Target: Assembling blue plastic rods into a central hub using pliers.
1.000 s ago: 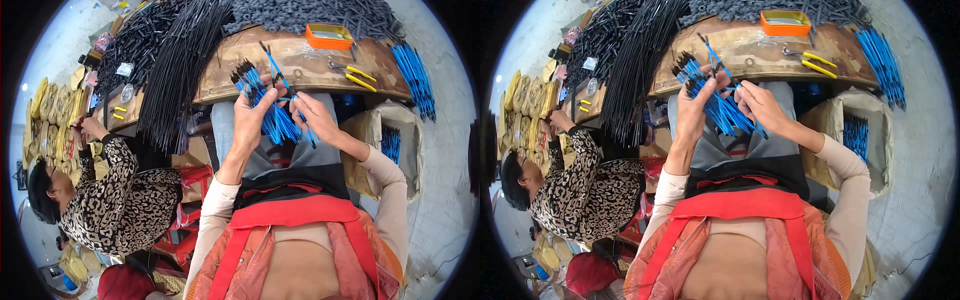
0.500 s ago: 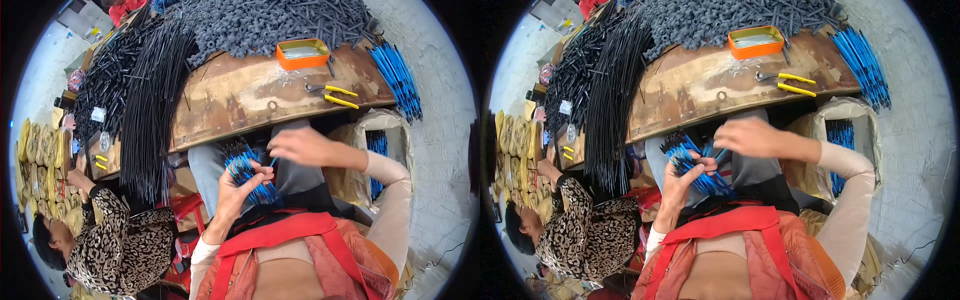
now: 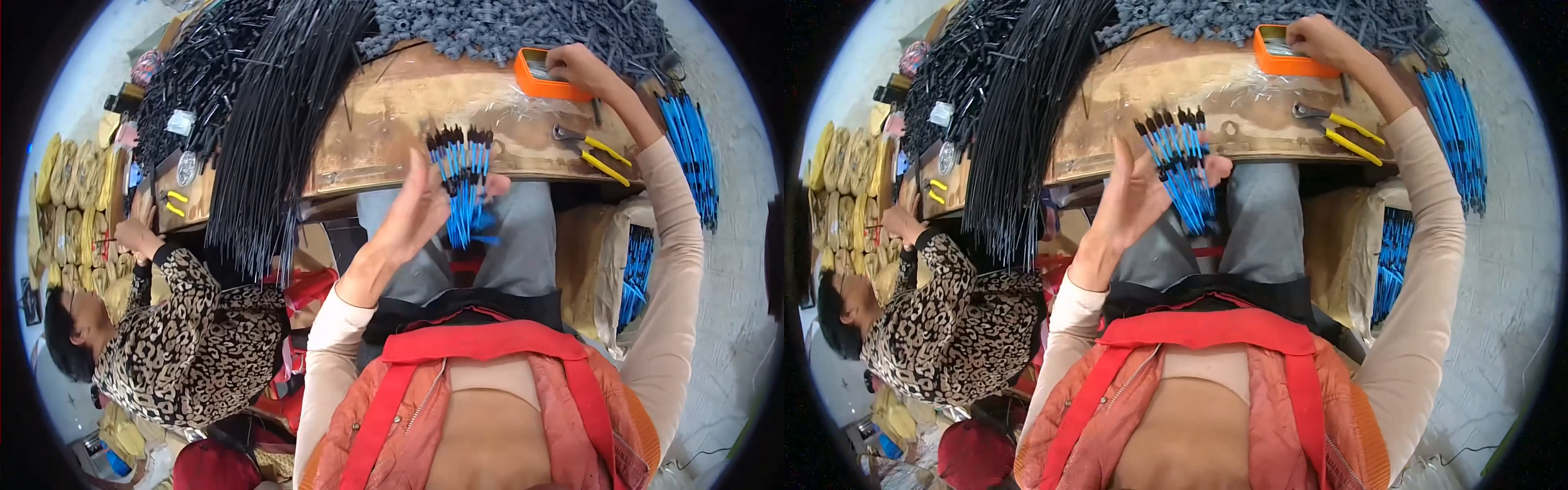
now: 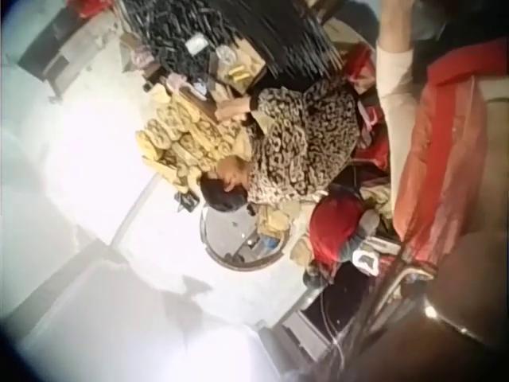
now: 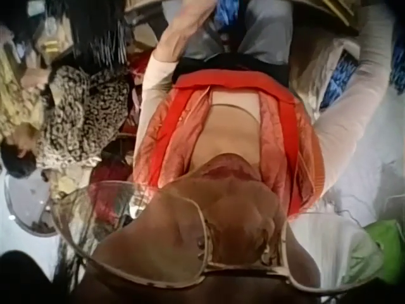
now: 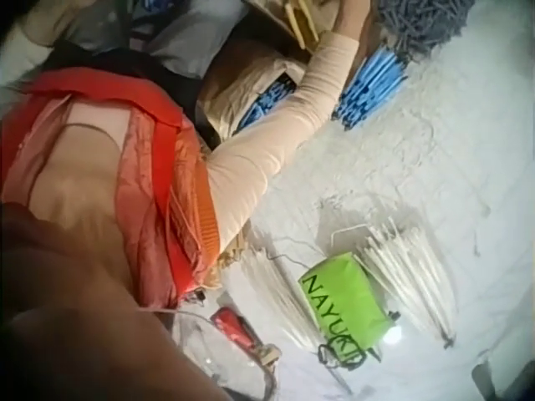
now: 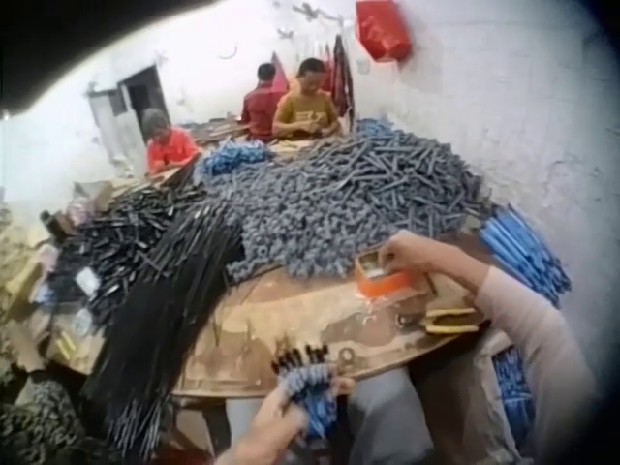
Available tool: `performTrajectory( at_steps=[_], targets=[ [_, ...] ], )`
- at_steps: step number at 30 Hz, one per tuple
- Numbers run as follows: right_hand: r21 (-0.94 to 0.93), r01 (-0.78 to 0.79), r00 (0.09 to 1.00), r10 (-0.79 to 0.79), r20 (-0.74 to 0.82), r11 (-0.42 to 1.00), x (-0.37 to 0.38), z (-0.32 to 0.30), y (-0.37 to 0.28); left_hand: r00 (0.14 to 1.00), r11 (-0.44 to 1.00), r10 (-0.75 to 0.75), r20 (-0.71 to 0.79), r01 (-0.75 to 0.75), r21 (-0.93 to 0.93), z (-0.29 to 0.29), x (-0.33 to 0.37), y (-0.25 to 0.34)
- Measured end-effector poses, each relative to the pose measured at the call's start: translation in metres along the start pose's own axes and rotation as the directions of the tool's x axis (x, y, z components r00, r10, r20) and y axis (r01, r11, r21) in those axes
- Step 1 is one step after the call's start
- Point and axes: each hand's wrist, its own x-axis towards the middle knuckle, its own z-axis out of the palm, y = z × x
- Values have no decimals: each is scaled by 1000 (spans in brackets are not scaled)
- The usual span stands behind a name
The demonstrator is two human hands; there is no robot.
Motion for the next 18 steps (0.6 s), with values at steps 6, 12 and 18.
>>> performTrajectory(
  at_steps=[6, 12, 18],
  targets=[
    [29, -67, 996, 69, -59, 997, -4, 3, -4, 977, 990, -139, -161, 143, 15, 1, -18, -6],
    [245, -148, 931, 219, -292, 958, -13, 11, -6, 947, 833, 309, -83, -228, 504, -6, -4, -22],
    [468, -81, 899, 267, -347, 880, -45, -10, -88, 970, 956, 65, -234, 6, 292, -5, -14, -11]
  ],
)
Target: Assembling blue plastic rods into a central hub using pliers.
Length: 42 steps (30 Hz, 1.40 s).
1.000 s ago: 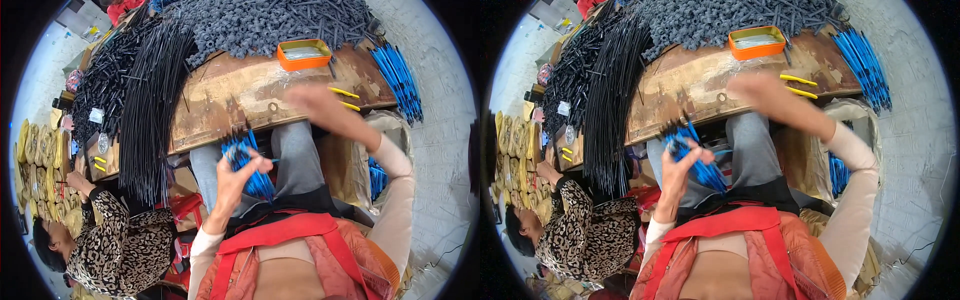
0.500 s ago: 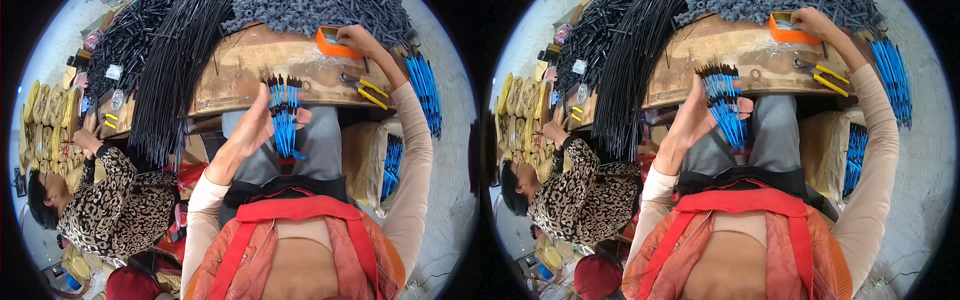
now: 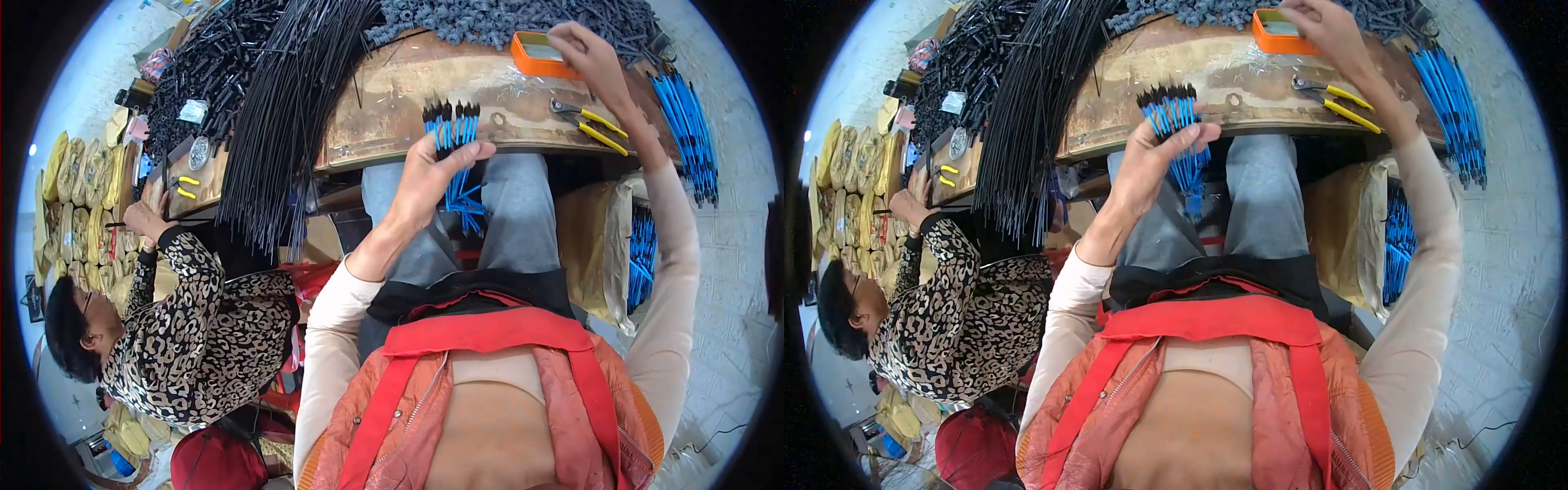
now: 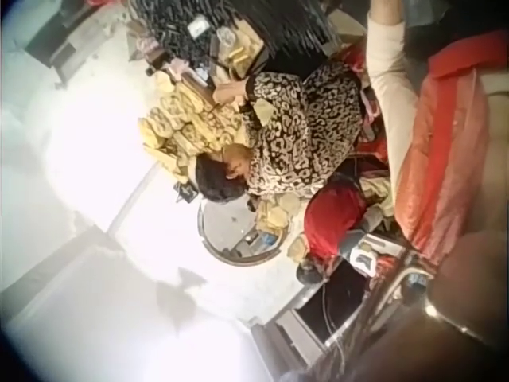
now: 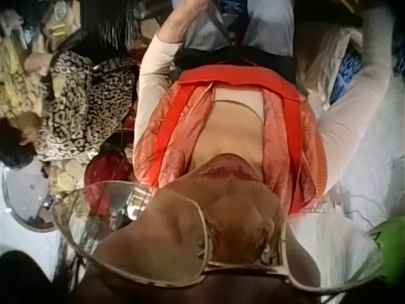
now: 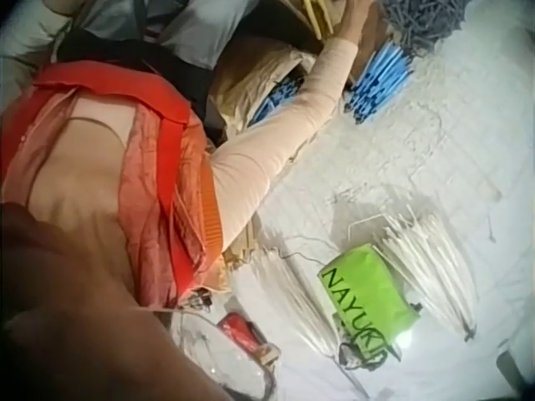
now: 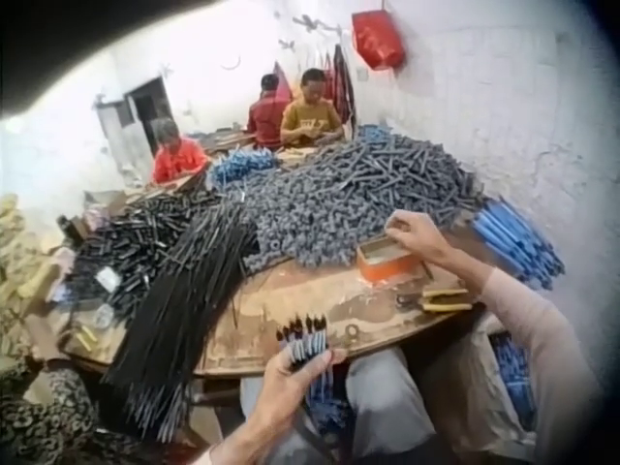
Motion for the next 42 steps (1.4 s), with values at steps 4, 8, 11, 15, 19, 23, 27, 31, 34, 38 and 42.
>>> performTrajectory(
  at_steps=[4, 8, 11, 15, 19, 23, 27, 31, 34, 38, 42],
  targets=[
    [84, 122, 975, -136, 177, 989, -99, 45, -76, 985, 981, -173, 7, 173, -91, -1, -25, -43],
    [66, 75, 956, -91, 280, 995, -141, 66, -99, 948, 937, -317, -2, 313, -156, 3, -46, -65],
    [125, 31, 962, -64, 267, 992, -152, 71, -100, 945, 930, -328, -3, 322, -178, 7, -49, -68],
    [212, -54, 977, 7, 215, 976, -168, 62, -97, 952, 941, -305, 15, 303, -152, 21, -56, -71],
    [232, -6, 979, -42, 200, 973, -195, 51, -97, 957, 947, -286, 43, 289, -140, 42, -77, -78],
    [187, -24, 980, -13, 198, 982, -215, 47, -111, 957, 949, -286, 45, 289, -125, 46, -95, -83],
    [196, -4, 982, -33, 185, 981, -221, 51, -114, 954, 940, -296, 48, 300, -164, 46, -103, -83],
    [173, 4, 980, -38, 193, 985, -218, 47, -118, 956, 939, -290, 49, 294, -178, 50, -103, -76],
    [188, 6, 979, -44, 200, 982, -218, 44, -124, 956, 940, -289, 48, 293, -173, 50, -108, -75],
    [70, 233, 966, -239, 101, 970, -215, 45, -122, 961, 948, -269, 61, 275, -159, 49, -110, -76],
    [-213, 456, 888, -428, 169, 864, -203, 38, -128, 961, 952, -273, 49, 277, -132, 45, -108, -83]
  ],
)
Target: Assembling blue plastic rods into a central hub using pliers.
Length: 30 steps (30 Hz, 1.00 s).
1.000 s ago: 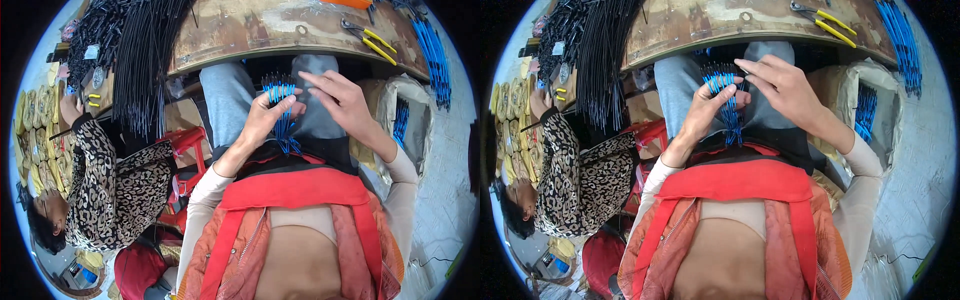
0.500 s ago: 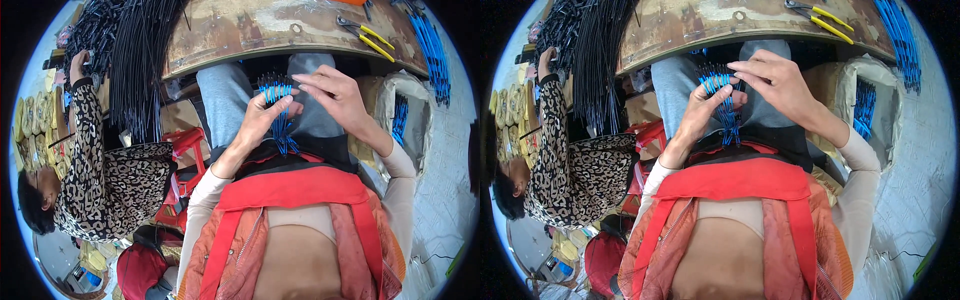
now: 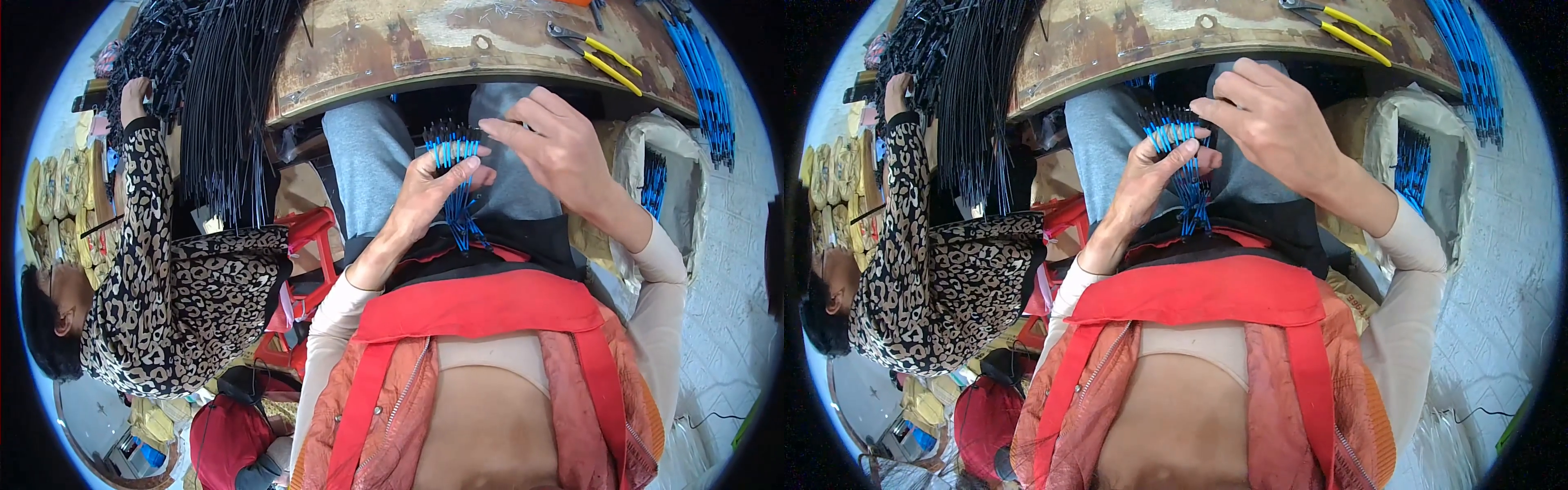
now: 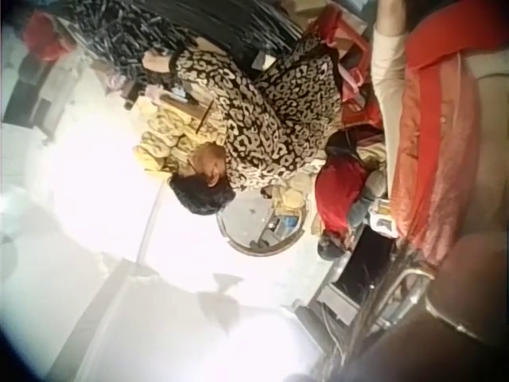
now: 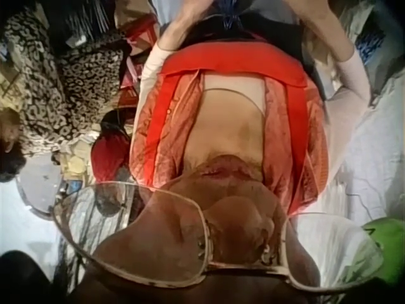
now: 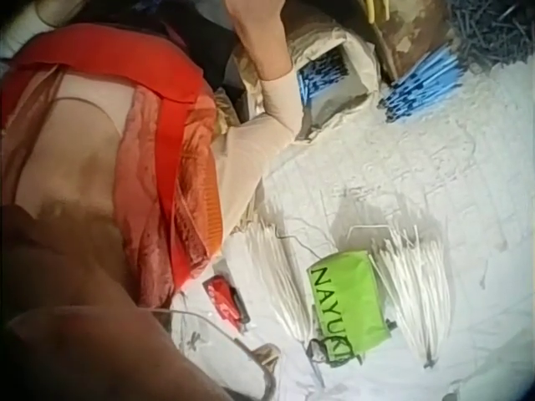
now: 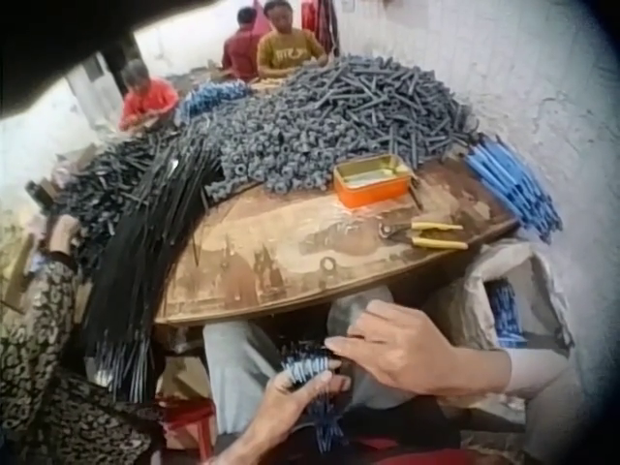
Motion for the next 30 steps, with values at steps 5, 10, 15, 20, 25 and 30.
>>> performTrajectory(
  at_steps=[5, 10, 15, 20, 25, 30],
  targets=[
    [94, -22, 1000, 21, 7, 995, 9, 10, 11, 1000, 1000, -9, -3, 9, 23, -4, 7, 8],
    [484, -468, 877, 457, 149, 739, 13, 18, 3, 999, 1000, -21, -30, 20, -5, -5, 8, 18],
    [393, -361, 920, 392, 2, 846, -5, 23, -6, 1000, 998, 19, 1, -19, 63, -1, 8, 3],
    [303, -191, 967, 231, -103, 934, -17, 27, -9, 998, 996, 59, 35, -61, 66, 1, 3, -4],
    [426, -221, 967, 253, -18, 877, -21, 25, -9, 996, 1000, 28, 85, -29, 9, 1, 1, -3],
    [358, -146, 986, 167, -29, 922, -17, 22, -12, 998, 1000, 20, 65, -20, 1, 2, 0, -4]
  ],
)
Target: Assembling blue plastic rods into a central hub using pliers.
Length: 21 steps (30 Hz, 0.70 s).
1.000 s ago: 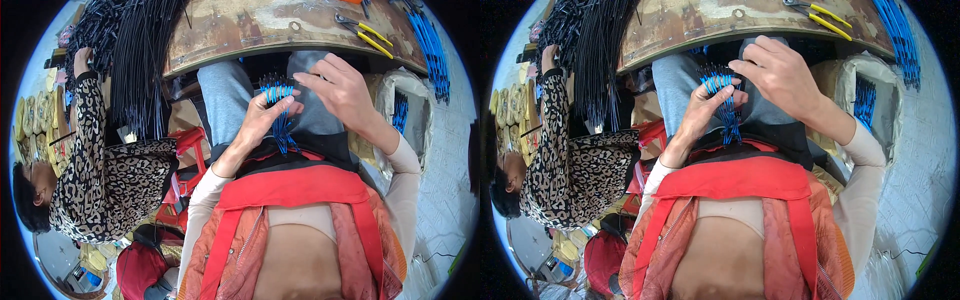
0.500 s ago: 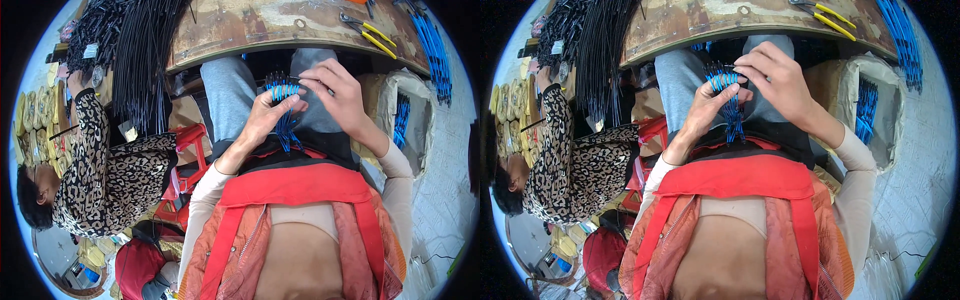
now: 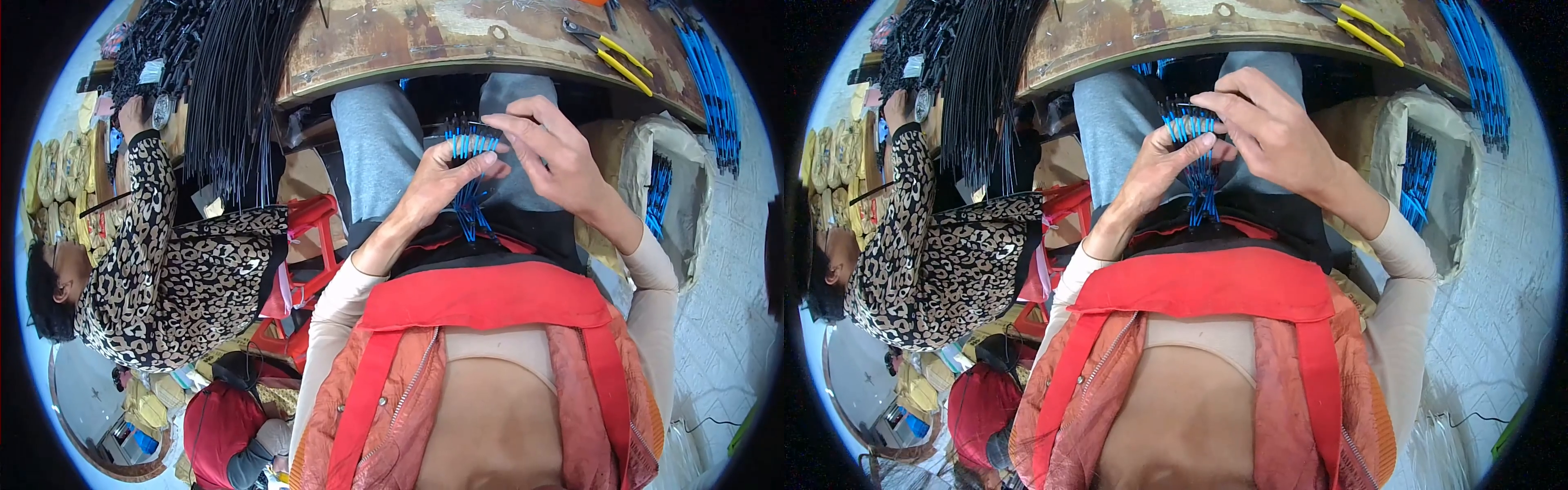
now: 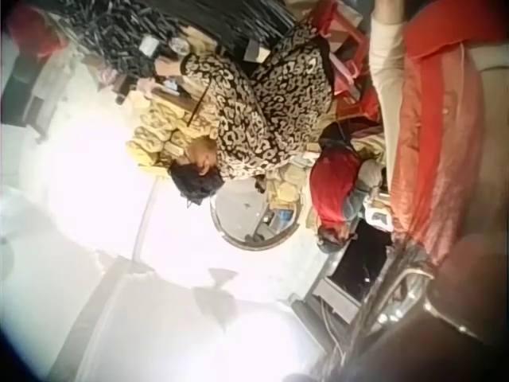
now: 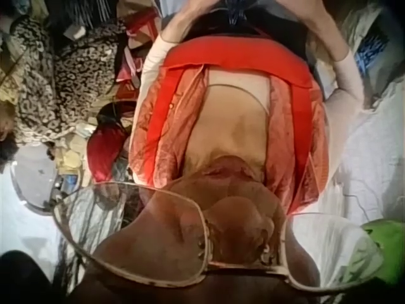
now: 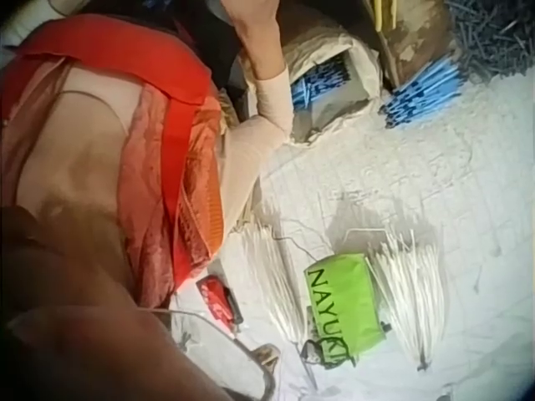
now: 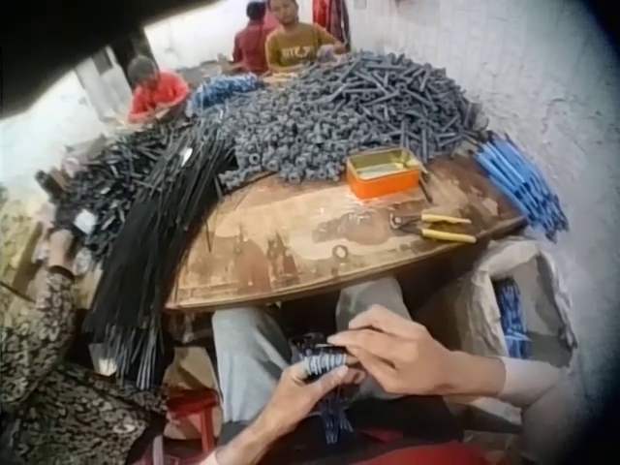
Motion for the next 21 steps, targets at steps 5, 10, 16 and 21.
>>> performTrajectory(
  at_steps=[5, 10, 16, 21],
  targets=[
    [-123, 38, 999, -35, 31, 992, -1, -6, -2, 1000, 997, 12, 1, -12, 82, 0, -1, 2],
    [47, -134, 991, 132, 29, 990, -2, -1, -3, 999, 992, 13, 33, -17, 127, -2, -1, 2],
    [-116, -35, 999, 36, 7, 993, -2, -2, -6, 1000, 993, 4, 8, -5, 118, 1, -1, 3],
    [-95, -24, 1000, 25, 11, 995, 0, -1, -7, 999, 989, 35, 31, -39, 141, -1, 0, 0]
  ],
)
